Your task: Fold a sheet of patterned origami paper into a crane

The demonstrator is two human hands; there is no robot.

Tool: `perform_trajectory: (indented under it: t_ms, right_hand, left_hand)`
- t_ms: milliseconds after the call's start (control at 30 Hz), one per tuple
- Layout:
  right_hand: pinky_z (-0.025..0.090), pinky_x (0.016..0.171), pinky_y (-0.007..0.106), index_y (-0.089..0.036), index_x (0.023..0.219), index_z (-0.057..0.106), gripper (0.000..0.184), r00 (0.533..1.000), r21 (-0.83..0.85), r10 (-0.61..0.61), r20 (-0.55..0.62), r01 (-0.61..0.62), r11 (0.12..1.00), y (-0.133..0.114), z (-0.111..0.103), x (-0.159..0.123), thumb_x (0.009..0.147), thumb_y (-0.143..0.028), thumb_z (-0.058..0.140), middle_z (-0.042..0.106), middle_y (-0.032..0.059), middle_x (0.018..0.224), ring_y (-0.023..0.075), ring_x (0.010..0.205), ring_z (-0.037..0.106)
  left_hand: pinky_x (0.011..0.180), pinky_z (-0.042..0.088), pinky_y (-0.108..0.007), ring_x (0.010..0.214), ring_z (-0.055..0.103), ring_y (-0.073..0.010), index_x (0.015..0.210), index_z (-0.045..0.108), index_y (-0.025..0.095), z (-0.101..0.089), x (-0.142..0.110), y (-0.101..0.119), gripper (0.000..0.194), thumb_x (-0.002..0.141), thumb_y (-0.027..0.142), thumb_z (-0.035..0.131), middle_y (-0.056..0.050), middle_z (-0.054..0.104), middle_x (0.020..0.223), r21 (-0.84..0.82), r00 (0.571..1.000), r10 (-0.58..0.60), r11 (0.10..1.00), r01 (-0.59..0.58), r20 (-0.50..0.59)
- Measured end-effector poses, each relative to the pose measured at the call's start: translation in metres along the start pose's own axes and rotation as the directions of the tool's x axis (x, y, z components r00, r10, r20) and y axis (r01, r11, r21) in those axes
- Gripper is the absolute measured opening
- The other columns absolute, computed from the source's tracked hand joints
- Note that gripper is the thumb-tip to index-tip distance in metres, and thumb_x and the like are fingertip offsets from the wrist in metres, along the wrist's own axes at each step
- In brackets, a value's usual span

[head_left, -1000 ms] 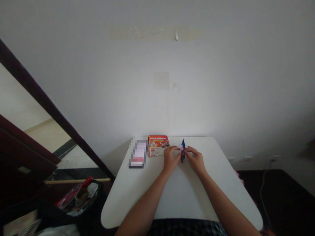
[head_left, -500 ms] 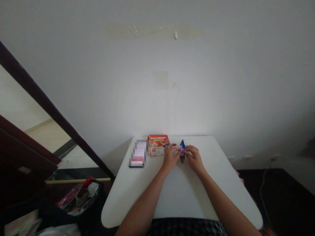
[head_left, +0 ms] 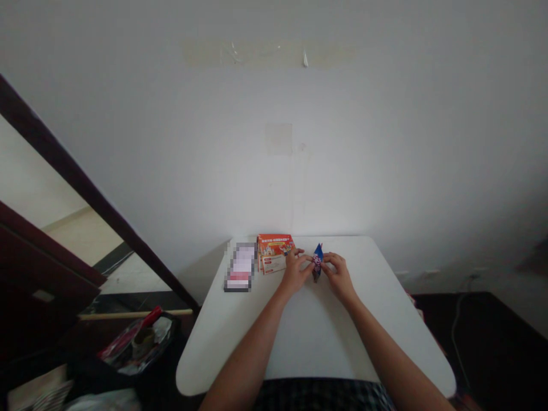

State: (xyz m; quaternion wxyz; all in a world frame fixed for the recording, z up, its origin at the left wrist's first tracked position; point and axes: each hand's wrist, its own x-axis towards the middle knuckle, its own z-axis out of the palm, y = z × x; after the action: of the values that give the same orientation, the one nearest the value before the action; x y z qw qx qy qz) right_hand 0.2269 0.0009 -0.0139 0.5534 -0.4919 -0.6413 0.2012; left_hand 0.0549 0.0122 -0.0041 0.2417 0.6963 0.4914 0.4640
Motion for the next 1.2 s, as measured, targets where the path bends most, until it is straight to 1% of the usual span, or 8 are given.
perform_trajectory:
  t_ms: [267, 367, 500, 767, 867, 967, 1067, 1200]
  right_hand:
    - [0.040, 0.101, 0.047, -0.025, 0.082, 0.071, 0.032, 0.999, -0.031, 0.041, 0.014, -0.040, 0.999, -0.001, -0.011, 0.006, 0.082, -0.055, 0.063, 0.072, 0.0076, 0.102, 0.0265, 0.105, 0.061]
    - [0.040, 0.102, 0.047, -0.026, 0.093, 0.074, 0.033, 0.998, -0.098, -0.011, 0.058, 0.017, 0.995, 0.004, -0.011, 0.007, 0.084, -0.055, 0.061, 0.072, 0.0084, 0.104, 0.0267, 0.106, 0.061]
    - [0.039, 0.103, 0.048, -0.027, 0.092, 0.076, 0.032, 0.993, -0.103, -0.057, 0.101, 0.067, 0.992, 0.006, -0.008, 0.007, 0.085, -0.054, 0.061, 0.071, 0.0081, 0.106, 0.0263, 0.107, 0.061]
    - [0.042, 0.101, 0.046, -0.025, 0.084, 0.071, 0.033, 0.998, -0.020, 0.023, 0.052, -0.022, 1.000, -0.002, -0.010, 0.007, 0.080, -0.057, 0.064, 0.072, 0.0073, 0.102, 0.0263, 0.104, 0.062]
    - [0.043, 0.100, 0.045, -0.025, 0.085, 0.069, 0.033, 0.998, -0.017, 0.062, 0.005, -0.062, 0.998, -0.002, -0.012, 0.006, 0.080, -0.057, 0.063, 0.072, 0.0071, 0.101, 0.0267, 0.104, 0.062]
    - [0.044, 0.098, 0.043, -0.024, 0.079, 0.065, 0.032, 0.996, 0.015, 0.087, 0.019, -0.088, 0.996, -0.004, -0.012, 0.005, 0.079, -0.055, 0.065, 0.072, 0.0067, 0.103, 0.0262, 0.103, 0.063]
    - [0.045, 0.098, 0.043, -0.023, 0.073, 0.062, 0.032, 0.989, 0.080, 0.138, 0.047, -0.141, 0.987, -0.009, -0.010, 0.004, 0.076, -0.054, 0.067, 0.072, 0.0073, 0.107, 0.0263, 0.104, 0.065]
    - [0.046, 0.100, 0.043, -0.022, 0.069, 0.062, 0.035, 0.978, 0.146, 0.193, 0.076, -0.203, 0.968, -0.014, -0.008, 0.003, 0.074, -0.056, 0.069, 0.073, 0.0091, 0.110, 0.0272, 0.106, 0.066]
  left_hand:
    - [0.111, 0.036, -0.047, 0.121, 0.052, -0.0252, 0.086, 0.077, 0.023, 0.001, 0.001, -0.001, 0.009, 0.081, 0.021, 0.071, -0.008, 0.060, 0.119, -0.014, 0.994, -0.088, 0.996, 0.087, -0.064]
    - [0.111, 0.036, -0.047, 0.121, 0.053, -0.0251, 0.085, 0.077, 0.023, 0.001, 0.001, 0.000, 0.008, 0.080, 0.021, 0.072, -0.008, 0.062, 0.120, -0.009, 0.994, -0.084, 0.996, 0.084, -0.064]
    - [0.110, 0.037, -0.049, 0.121, 0.053, -0.0255, 0.087, 0.077, 0.025, 0.001, 0.000, 0.003, 0.009, 0.080, 0.023, 0.073, -0.008, 0.063, 0.117, 0.028, 0.994, -0.072, 0.997, 0.075, -0.078]
    - [0.106, 0.040, -0.047, 0.120, 0.054, -0.0254, 0.104, 0.073, 0.026, -0.002, -0.004, 0.010, 0.023, 0.081, 0.027, 0.072, -0.007, 0.061, 0.119, 0.081, 0.989, -0.016, 0.996, 0.028, -0.144]
    - [0.102, 0.045, -0.042, 0.115, 0.058, -0.0227, 0.104, 0.070, 0.024, -0.002, -0.005, 0.015, 0.020, 0.084, 0.027, 0.068, -0.006, 0.065, 0.114, 0.008, 0.991, 0.030, 1.000, -0.030, -0.132]
    - [0.101, 0.045, -0.039, 0.107, 0.063, -0.0203, 0.102, 0.068, 0.023, -0.001, -0.007, 0.022, 0.019, 0.084, 0.025, 0.068, -0.004, 0.070, 0.106, -0.054, 0.991, 0.075, 0.995, -0.082, -0.113]
    - [0.104, 0.043, -0.039, 0.103, 0.066, -0.0190, 0.095, 0.069, 0.022, 0.000, -0.009, 0.028, 0.013, 0.083, 0.019, 0.066, -0.002, 0.073, 0.101, -0.065, 0.994, 0.096, 0.993, -0.099, -0.051]
    - [0.112, 0.036, -0.048, 0.104, 0.068, -0.0198, 0.094, 0.071, 0.024, 0.001, -0.010, 0.031, 0.014, 0.084, 0.016, 0.065, 0.000, 0.076, 0.101, -0.051, 0.999, 0.035, 0.998, -0.036, -0.005]
